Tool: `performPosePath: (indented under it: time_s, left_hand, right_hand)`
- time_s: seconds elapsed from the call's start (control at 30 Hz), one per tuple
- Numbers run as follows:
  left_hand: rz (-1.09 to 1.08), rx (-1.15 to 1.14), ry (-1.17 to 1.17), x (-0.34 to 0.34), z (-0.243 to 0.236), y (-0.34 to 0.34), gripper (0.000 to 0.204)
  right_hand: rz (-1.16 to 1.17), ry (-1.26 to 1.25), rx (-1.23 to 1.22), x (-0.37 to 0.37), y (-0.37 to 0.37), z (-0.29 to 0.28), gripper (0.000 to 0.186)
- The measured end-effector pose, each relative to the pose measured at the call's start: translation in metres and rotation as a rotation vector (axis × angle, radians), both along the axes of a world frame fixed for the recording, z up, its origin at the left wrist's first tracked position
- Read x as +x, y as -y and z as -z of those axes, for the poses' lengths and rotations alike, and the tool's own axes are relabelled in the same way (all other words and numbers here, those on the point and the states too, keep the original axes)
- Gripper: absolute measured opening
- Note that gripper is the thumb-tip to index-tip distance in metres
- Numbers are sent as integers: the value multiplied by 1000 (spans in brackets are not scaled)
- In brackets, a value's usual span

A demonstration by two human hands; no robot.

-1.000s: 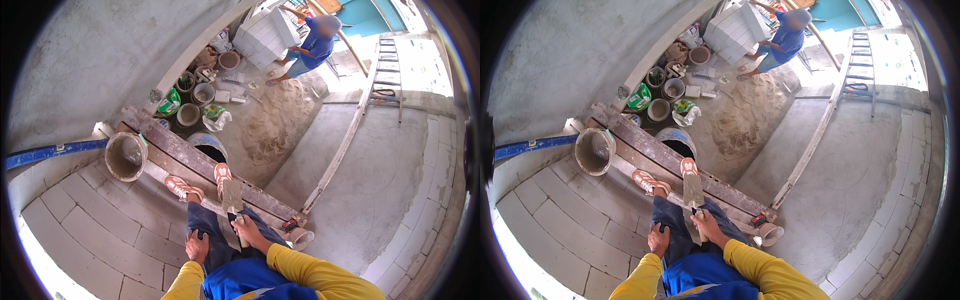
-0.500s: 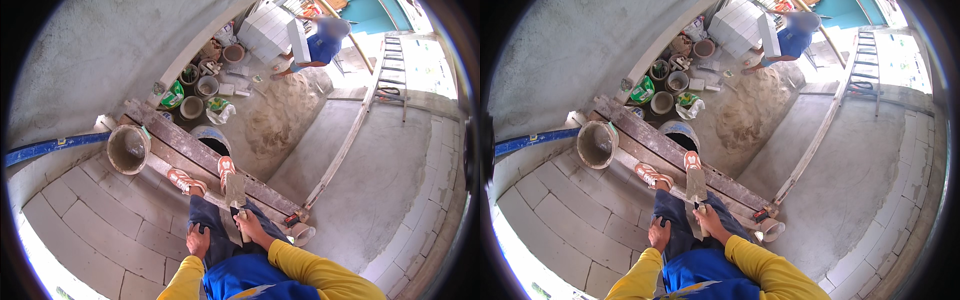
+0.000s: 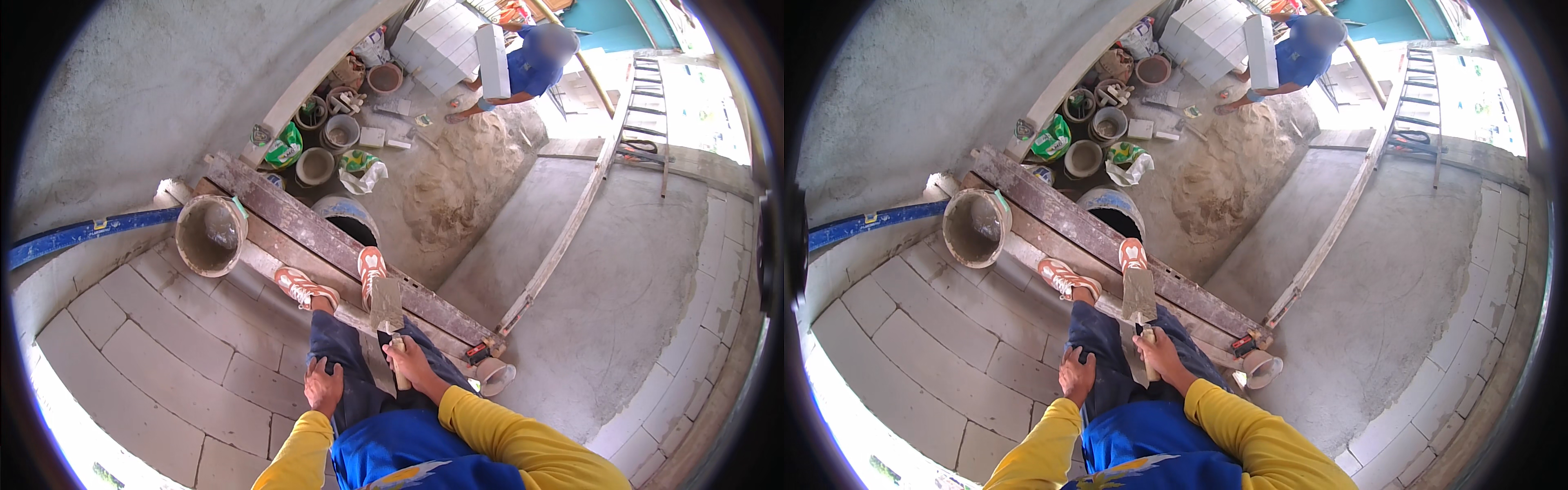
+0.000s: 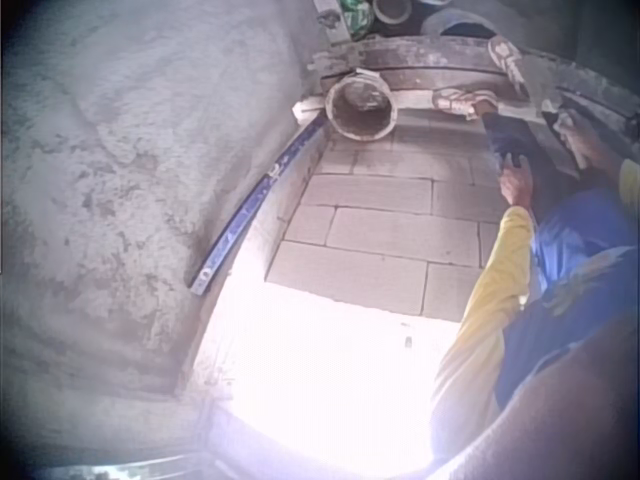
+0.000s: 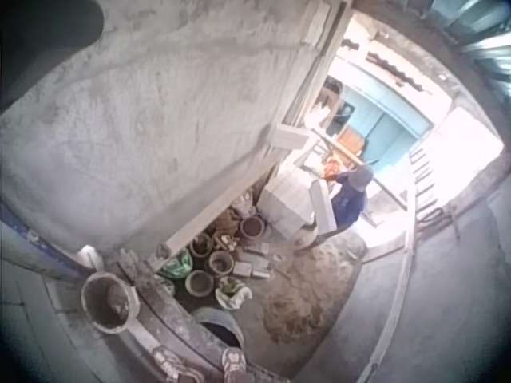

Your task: The person scoops mortar from a bucket with a trowel and applies it to the top of a partially built wall. They then pick up a white block, apply mortar to its edges, place it on the wall, and tap it into position with a hammer. The person continues to apply mortar to the joints between blocks.

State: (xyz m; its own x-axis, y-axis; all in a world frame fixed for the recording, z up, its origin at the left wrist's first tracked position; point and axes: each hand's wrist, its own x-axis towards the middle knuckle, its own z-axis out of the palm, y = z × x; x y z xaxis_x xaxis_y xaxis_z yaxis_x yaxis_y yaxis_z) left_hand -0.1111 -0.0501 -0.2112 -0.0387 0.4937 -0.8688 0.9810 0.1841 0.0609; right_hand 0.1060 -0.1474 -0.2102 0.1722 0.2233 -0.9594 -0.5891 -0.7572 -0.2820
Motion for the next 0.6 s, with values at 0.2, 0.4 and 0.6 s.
performPosePath:
  time_s: [0.2,0.4,0.6]
  left_hand:
    - [2,8,7,0,-1,-1,58]
    - [1,14,11,1,-2,-1,58]
    - [6,13,14,0,-2,0,58]
  right_hand:
    - [-5,-4,-20,0,-2,0,27]
    - [-6,1,-25,0,-1,0,30]
    - [-4,1,-11,0,1,0,29]
